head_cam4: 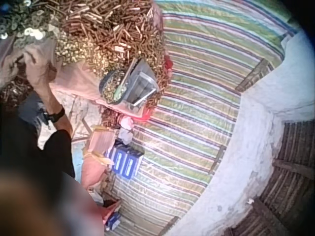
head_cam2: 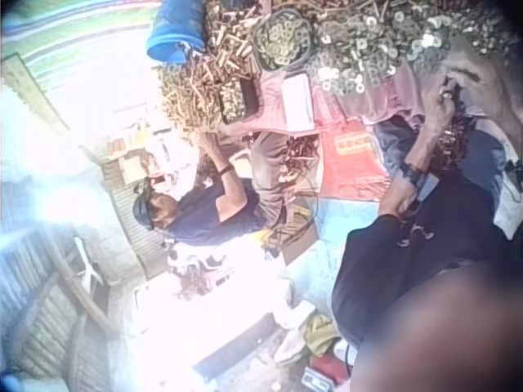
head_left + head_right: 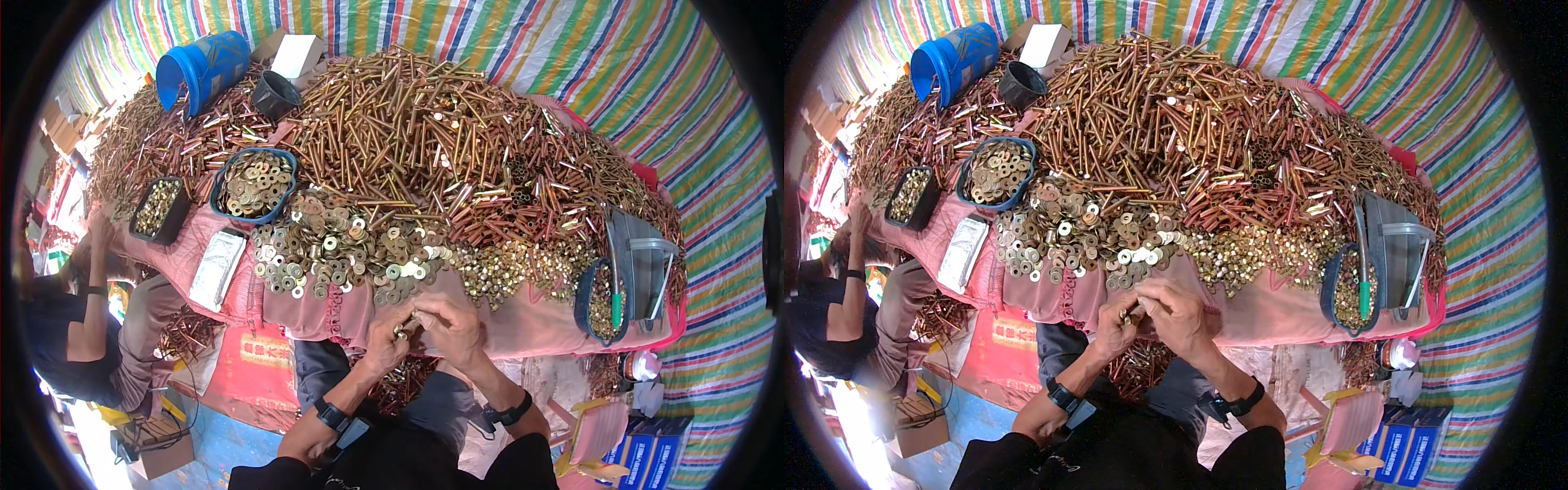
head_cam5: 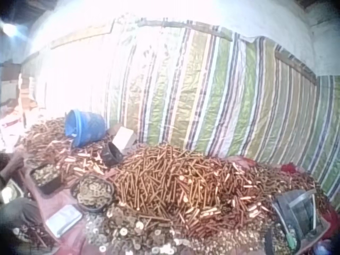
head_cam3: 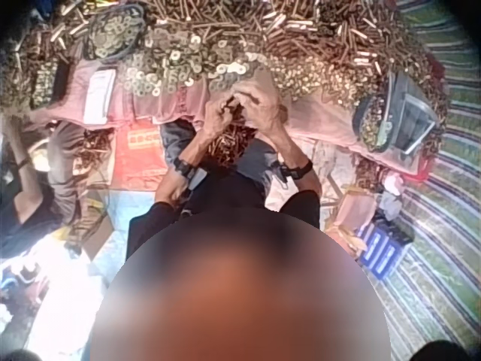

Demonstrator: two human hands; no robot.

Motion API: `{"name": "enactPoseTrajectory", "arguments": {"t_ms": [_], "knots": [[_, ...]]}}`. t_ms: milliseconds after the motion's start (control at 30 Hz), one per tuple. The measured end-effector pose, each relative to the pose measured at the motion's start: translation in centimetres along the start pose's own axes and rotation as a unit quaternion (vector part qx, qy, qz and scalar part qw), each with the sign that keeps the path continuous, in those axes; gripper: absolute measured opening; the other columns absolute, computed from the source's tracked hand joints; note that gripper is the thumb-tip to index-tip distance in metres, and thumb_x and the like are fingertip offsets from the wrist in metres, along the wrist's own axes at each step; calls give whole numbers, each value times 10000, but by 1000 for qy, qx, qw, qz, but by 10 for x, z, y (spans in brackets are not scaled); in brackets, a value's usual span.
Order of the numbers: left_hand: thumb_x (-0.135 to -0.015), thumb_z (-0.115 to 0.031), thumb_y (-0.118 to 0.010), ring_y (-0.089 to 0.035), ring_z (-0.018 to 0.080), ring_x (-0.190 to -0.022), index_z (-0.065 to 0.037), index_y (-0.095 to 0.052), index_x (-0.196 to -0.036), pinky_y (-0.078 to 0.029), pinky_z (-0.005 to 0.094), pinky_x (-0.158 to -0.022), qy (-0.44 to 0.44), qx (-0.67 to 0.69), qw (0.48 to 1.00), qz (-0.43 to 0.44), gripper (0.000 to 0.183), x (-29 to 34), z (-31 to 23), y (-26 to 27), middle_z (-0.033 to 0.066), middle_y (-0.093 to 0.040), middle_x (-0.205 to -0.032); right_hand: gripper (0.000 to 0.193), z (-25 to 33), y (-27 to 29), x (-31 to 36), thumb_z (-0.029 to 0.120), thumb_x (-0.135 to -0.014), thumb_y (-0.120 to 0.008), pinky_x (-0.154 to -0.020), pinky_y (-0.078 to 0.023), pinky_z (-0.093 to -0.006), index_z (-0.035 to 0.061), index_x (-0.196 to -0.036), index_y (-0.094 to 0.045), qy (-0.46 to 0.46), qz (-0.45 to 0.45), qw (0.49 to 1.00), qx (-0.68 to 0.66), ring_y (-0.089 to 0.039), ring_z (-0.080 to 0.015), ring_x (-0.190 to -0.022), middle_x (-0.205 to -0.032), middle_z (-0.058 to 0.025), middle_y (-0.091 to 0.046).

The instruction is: The person picks up metal tubes and washers from a large pile on a table and places them into smaller containers.

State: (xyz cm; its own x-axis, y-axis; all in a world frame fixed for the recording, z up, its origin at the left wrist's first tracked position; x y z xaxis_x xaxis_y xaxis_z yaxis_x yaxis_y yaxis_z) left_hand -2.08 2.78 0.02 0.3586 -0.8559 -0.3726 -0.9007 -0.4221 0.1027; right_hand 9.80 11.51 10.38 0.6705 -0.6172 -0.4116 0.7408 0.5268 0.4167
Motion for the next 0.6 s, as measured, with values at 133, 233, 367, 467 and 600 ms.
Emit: {"name": "enactPoseTrajectory", "arguments": {"t_ms": [133,233,367,467,600], "knots": [[-788,149,-505,-734,332,-1181,4,-668,-1356,-551,375,-1035,102,14,994,46,608,5,7,1,216,-740,-1273,197,10,-2,-5,-33,-907,-746,-844,-591,-371,10,-1099,-739,108,4,991,74,-731,-299,-978,-1073,-133,-748],[-794,146,-502,-735,333,-1175,9,-683,-1318,-562,391,-1026,97,21,994,43,571,5,6,1,210,-748,-1255,246,11,-1,-8,-6,-892,-771,-799,-591,-377,34,-1133,-735,123,12,987,100,-724,-300,-919,-1029,-116,-726],[-817,138,-511,-748,324,-1133,11,-698,-1288,-568,392,-1010,30,38,999,21,522,-1,0,-1,205,-754,-1239,243,4,1,-6,26,-882,-811,-757,-562,-354,46,-1113,-738,-26,39,998,50,-693,-222,-834,-951,-82,-699],[-857,134,-520,-748,318,-1130,24,-697,-1283,-596,397,-985,67,70,995,14,475,-2,-3,-1,207,-745,-1252,241,-1,1,-1,72,-858,-850,-700,-539,-312,49,-1065,-728,-102,36,994,16,-683,-180,-802,-947,-77,-692],[-924,126,-517,-759,285,-1050,47,-686,-1286,-679,381,-839,123,92,987,45,407,0,-13,2,186,-735,-1228,320,-1,1,-2,135,-853,-874,-666,-532,-302,42,-1120,-726,24,29,997,72,-672,-154,-768,-962,-76,-694]]}}
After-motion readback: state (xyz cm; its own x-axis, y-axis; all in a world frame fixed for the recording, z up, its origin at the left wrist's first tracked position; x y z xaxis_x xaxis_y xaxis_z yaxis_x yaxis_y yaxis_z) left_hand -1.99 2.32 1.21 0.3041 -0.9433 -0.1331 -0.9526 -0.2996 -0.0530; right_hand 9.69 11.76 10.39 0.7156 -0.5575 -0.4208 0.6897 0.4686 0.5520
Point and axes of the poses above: each hand's wrist, its own x-axis away from the middle knuckle, its own y-axis out of the back of the hand, z = x × y, the point moved 4 cm from there along -x, towards the middle knuckle
